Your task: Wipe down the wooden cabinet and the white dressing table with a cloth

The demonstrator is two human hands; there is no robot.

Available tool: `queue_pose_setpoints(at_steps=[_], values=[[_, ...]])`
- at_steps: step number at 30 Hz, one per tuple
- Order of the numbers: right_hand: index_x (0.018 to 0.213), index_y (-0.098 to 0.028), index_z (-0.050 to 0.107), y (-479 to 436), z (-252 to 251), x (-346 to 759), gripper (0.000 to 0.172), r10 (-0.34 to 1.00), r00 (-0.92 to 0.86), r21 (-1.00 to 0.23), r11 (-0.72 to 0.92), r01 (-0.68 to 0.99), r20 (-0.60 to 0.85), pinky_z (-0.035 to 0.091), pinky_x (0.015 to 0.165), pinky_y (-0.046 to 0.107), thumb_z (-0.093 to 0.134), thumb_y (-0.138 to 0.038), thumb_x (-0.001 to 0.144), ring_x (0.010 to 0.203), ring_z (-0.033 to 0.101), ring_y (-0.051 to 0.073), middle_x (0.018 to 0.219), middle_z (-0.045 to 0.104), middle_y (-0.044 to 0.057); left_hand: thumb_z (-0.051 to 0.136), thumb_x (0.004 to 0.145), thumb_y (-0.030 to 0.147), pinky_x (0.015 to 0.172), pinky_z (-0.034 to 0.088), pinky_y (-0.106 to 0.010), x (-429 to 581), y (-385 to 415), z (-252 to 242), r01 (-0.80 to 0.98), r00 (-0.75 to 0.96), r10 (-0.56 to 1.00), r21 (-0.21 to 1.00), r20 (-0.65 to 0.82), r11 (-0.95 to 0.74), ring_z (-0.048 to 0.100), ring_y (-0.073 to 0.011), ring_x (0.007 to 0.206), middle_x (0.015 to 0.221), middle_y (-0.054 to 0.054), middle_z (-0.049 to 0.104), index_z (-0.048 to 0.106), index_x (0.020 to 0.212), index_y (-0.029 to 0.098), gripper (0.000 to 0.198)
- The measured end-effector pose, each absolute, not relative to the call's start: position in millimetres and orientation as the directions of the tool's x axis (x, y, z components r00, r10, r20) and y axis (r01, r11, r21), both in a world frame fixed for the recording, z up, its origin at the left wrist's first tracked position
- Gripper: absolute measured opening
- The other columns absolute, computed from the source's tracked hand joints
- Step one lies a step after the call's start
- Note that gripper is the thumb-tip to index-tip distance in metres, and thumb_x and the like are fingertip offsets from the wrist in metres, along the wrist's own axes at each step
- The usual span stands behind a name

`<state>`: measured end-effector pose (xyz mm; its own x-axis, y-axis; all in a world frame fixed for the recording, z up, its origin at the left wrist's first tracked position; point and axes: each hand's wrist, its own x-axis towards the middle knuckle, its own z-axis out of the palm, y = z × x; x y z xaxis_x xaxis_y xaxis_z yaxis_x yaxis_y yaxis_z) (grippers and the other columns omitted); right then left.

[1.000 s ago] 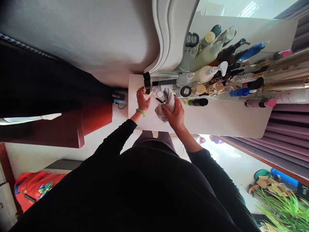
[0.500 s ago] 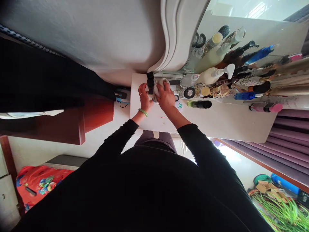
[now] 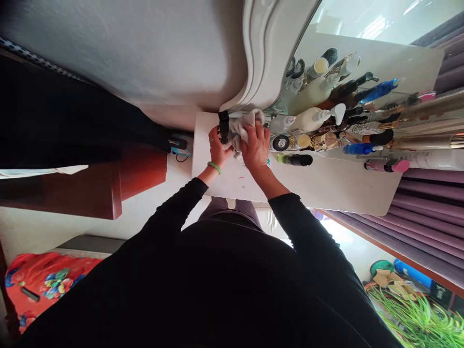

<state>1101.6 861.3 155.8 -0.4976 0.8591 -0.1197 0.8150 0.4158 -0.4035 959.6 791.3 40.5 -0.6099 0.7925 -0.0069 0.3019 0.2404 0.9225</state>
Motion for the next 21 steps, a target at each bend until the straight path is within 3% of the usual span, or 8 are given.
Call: queue_pose_setpoints(at_steps=[3, 5, 11, 17, 21], values=[[0.174, -0.013, 0.050, 869, 151, 1091, 0.069, 0.836, -0.497, -0.337, 0.410, 0.848, -0.234, 0.021, 0.144, 0.072, 0.054, -0.023, 0.106, 0.180, 0.020, 0.043, 0.187, 0.037, 0.019, 0.092, 0.093, 0.043, 0.137, 0.050, -0.056, 961, 794, 43, 0.294, -0.614, 0.789, 0.928, 0.001, 0.227, 0.054, -0.0375, 0.161, 0.165, -0.021, 0.054, 0.044, 0.162, 0.025, 0.085], [0.177, -0.011, 0.046, 876, 145, 1083, 0.073, 0.818, -0.506, -0.340, 0.409, 0.847, -0.275, 0.020, 0.145, 0.072, 0.054, -0.020, 0.104, 0.182, 0.014, 0.042, 0.190, 0.032, 0.020, 0.090, 0.095, 0.045, 0.136, 0.050, -0.055, 963, 794, 44, 0.296, -0.611, 0.792, 0.928, 0.001, 0.227, 0.054, -0.0369, 0.161, 0.163, -0.020, 0.056, 0.044, 0.162, 0.025, 0.083], [0.180, -0.008, 0.042, 873, 142, 1089, 0.078, 0.793, -0.533, -0.355, 0.427, 0.831, -0.294, 0.018, 0.147, 0.068, 0.049, -0.014, 0.103, 0.183, 0.010, 0.041, 0.193, 0.025, 0.019, 0.091, 0.093, 0.038, 0.136, 0.048, -0.054, 962, 794, 45, 0.284, -0.624, 0.781, 0.926, -0.017, 0.247, 0.055, -0.0359, 0.160, 0.163, -0.019, 0.057, 0.043, 0.162, 0.026, 0.084], [0.176, -0.010, 0.047, 836, 142, 1113, 0.075, 0.795, -0.514, -0.346, 0.407, 0.846, -0.322, 0.020, 0.147, 0.069, 0.047, -0.008, 0.101, 0.182, 0.017, 0.036, 0.191, 0.030, 0.019, 0.099, 0.086, 0.033, 0.136, 0.050, -0.054, 957, 798, 43, 0.270, -0.624, 0.780, 0.926, -0.041, 0.264, 0.057, -0.0359, 0.158, 0.165, -0.020, 0.057, 0.045, 0.158, 0.025, 0.090], [0.176, -0.011, 0.047, 859, 136, 1101, 0.074, 0.810, -0.506, -0.369, 0.391, 0.843, -0.297, 0.019, 0.147, 0.069, 0.042, -0.009, 0.102, 0.183, 0.015, 0.036, 0.191, 0.031, 0.017, 0.098, 0.090, 0.039, 0.135, 0.051, -0.053, 956, 799, 42, 0.273, -0.616, 0.787, 0.929, -0.030, 0.249, 0.057, -0.0357, 0.159, 0.165, -0.020, 0.057, 0.046, 0.159, 0.025, 0.088]])
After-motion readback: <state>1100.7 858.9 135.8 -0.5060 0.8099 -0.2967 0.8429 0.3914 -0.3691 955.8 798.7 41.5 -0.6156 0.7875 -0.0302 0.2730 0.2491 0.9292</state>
